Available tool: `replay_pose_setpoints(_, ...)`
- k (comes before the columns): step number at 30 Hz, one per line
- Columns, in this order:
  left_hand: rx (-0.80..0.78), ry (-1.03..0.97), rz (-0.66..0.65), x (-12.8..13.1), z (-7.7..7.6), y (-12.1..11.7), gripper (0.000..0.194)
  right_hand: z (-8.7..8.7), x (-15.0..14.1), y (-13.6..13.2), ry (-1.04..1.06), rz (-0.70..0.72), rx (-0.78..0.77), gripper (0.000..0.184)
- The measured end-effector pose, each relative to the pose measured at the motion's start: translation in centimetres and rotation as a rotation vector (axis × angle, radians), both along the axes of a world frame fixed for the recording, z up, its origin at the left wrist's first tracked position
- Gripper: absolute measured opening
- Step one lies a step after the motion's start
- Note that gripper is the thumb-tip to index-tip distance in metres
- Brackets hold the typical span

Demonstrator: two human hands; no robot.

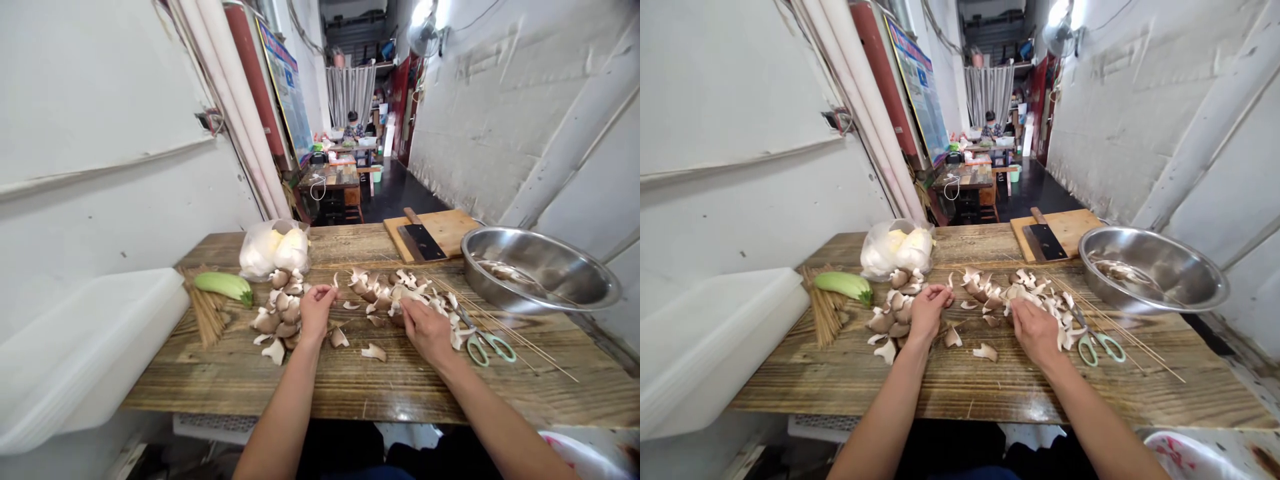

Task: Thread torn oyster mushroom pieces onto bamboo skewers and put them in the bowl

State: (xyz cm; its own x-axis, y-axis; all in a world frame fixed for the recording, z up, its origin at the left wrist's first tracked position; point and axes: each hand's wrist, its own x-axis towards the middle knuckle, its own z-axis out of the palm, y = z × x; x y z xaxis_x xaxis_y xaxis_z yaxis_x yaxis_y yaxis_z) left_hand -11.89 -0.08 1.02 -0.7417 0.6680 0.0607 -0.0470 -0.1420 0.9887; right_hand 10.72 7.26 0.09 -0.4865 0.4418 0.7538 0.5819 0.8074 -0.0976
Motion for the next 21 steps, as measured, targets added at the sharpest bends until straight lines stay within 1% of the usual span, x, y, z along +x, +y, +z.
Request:
replay_pose_setpoints(4, 0.047, 0.026, 0.066, -0.2, -0.4, 0.2, 0.03, -0.4, -0.2, -0.2, -0.051, 0.022, 0.011, 0.019)
replay_pose_setpoints(7, 0.017, 0.108, 0.052, -0.2, -0.7, 0.2, 0.026, -0.3, -0.1, -0.1, -0.047, 0.007, -0.003, 0.019)
replay_pose_setpoints(9, -0.039, 0.233, 0.012, 0.0, -0.8, 0.1, 0.022, -0.1, 0.1, 0.0, -0.014, -0.021, -0.019, 0.019)
replay_pose_setpoints(13, -0.206, 0.542, -0.089, 0.8, -0.8, -0.2, 0.014, 0.1, 0.4, 0.4, 0.033, -0.076, -0.049, 0.021)
replay_pose_setpoints(15, -0.278, 0.645, -0.137, 1.2, -0.8, -0.4, 0.01, 0.1, 0.4, 0.4, 0.028, -0.089, -0.061, 0.022)
replay_pose_setpoints(17, -0.313, 0.708, -0.201, 1.6, -0.8, -0.5, 0.008, 0.1, 0.4, 0.4, 0.018, -0.089, -0.064, 0.022)
replay_pose_setpoints(21, -0.312, 0.826, -0.322, 1.6, -1.0, -0.5, 0.006, 0.3, 0.4, 0.3, 0.017, -0.098, -0.052, 0.022)
